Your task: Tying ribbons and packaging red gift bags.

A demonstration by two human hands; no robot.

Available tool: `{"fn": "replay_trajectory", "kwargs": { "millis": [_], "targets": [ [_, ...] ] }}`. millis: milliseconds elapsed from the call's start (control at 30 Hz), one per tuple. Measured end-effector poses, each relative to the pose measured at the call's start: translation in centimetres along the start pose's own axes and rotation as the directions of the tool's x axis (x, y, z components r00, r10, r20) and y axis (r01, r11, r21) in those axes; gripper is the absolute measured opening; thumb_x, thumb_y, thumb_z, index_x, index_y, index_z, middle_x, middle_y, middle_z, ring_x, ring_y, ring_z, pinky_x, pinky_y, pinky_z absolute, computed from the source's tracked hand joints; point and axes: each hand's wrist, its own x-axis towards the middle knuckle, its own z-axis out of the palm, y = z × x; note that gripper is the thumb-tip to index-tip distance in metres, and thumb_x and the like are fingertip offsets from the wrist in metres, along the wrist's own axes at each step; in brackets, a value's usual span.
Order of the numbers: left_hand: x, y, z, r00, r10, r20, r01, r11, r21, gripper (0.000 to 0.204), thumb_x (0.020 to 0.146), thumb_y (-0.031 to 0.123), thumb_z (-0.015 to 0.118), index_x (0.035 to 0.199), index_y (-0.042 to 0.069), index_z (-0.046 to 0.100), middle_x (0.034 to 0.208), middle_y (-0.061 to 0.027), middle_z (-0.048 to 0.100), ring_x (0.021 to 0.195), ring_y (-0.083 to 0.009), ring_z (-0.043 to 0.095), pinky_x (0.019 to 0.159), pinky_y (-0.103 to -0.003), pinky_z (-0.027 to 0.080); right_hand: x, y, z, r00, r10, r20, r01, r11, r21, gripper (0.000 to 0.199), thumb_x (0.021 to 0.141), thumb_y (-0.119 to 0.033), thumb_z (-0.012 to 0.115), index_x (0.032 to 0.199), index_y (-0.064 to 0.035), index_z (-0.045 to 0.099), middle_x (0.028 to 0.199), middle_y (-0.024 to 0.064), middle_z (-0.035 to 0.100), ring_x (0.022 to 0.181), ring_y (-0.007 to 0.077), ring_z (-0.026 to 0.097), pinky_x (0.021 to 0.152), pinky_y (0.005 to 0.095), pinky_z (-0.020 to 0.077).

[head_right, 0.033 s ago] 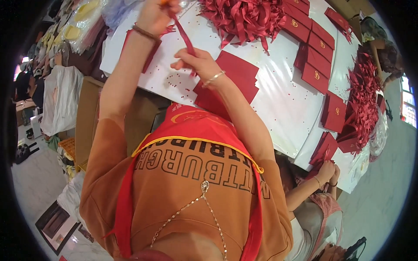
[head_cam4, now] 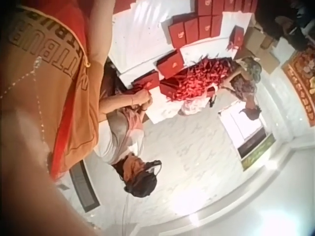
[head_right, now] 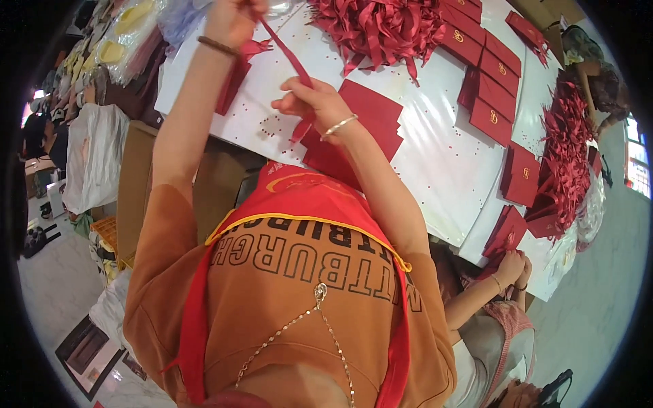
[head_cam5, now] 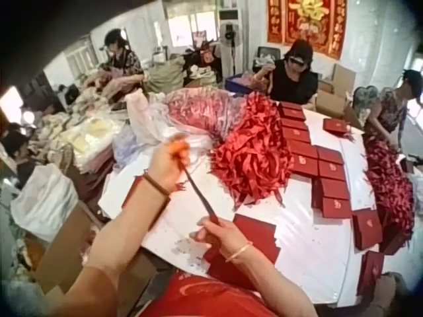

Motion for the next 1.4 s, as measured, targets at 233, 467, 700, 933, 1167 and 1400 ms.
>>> {"fn": "replay_trajectory", "kwargs": {
  "millis": [233,467,700,933,1167,1400],
  "targets": [
    [1.2,0.7,-4.1,0.995,-0.006,-0.096,0.006,1.0,-0.003,0.017,0.082,0.004,0.049,0.098,0.005,0.049,0.069,-0.0056,0.049,0.051,-0.0111,0.043,0.044,-0.022,0.035,-1.2,-0.3,-1.8,0.994,-0.035,-0.103,0.08,0.876,0.475,0.017,0.091,-0.017,0.041,0.095,-0.002,0.049,0.079,0.0111,0.062,0.094,0.0309,0.058,0.083,0.042,0.0486],
    [2.1,2.8,-7.6,0.993,0.004,-0.118,-0.015,0.996,-0.091,0.015,0.081,0.007,0.051,0.096,0.007,0.05,0.068,-0.0036,0.048,0.048,-0.0107,0.039,0.042,-0.023,0.032,-2.2,-0.1,-2.2,0.999,0.015,0.039,-0.03,0.906,0.422,0.01,0.09,-0.017,0.044,0.086,-0.0082,0.047,0.052,-0.0063,0.025,0.043,0.0058,0.028,0.046,0.0205,0.0332],
    [1.7,7.2,-10.0,0.984,0.178,0.003,-0.178,0.982,0.065,0.016,0.082,0.004,0.051,0.096,0.001,0.058,0.075,-0.0068,0.055,0.048,-0.006,0.033,0.044,-0.018,0.026,-5.4,2.1,1.6,0.987,0.145,0.071,-0.007,0.476,-0.88,0.043,0.076,-0.028,0.063,0.11,-0.0049,0.05,0.08,0.0087,0.056,0.077,0.0197,0.055,0.068,0.0284,0.0436],
    [-9.5,-0.6,-1.2,0.979,-0.18,0.092,0.068,0.723,0.687,0.024,0.078,0.012,0.054,0.1,0.005,0.057,0.069,0.0024,0.056,0.048,-0.0003,0.032,0.042,-0.016,0.025,-6.1,-0.5,-7.3,0.858,-0.484,-0.175,-0.148,0.094,-0.984,0.023,0.076,-0.021,0.059,0.094,-0.0069,0.06,0.092,0.011,0.058,0.087,0.0288,0.055,0.074,0.0375,0.0444],
    [-15.7,-14.2,-2.1,0.93,-0.343,0.131,0.221,0.808,0.546,0.017,0.08,0.001,0.054,0.096,0.0,0.056,0.073,-0.0043,0.06,0.066,-0.0083,0.056,0.06,-0.02,0.044,-6.5,3.1,-7.2,0.821,-0.568,-0.049,-0.241,-0.268,-0.933,0.026,0.069,-0.019,0.065,0.094,-0.0127,0.06,0.092,0.0039,0.053,0.088,0.0237,0.05,0.072,0.0387,0.0399],
    [-15.8,-13.7,-1.8,0.94,-0.324,0.109,0.149,0.675,0.722,0.01,0.079,0.001,0.054,0.088,-0.001,0.058,0.076,-0.007,0.062,0.07,-0.0104,0.058,0.062,-0.022,0.046,-6.7,1.6,-5.4,0.884,-0.433,-0.173,-0.19,0.005,-0.982,0.027,0.068,-0.018,0.065,0.093,-0.0087,0.059,0.088,0.0074,0.06,0.081,0.0262,0.057,0.069,0.0376,0.0446]
  ]
}}
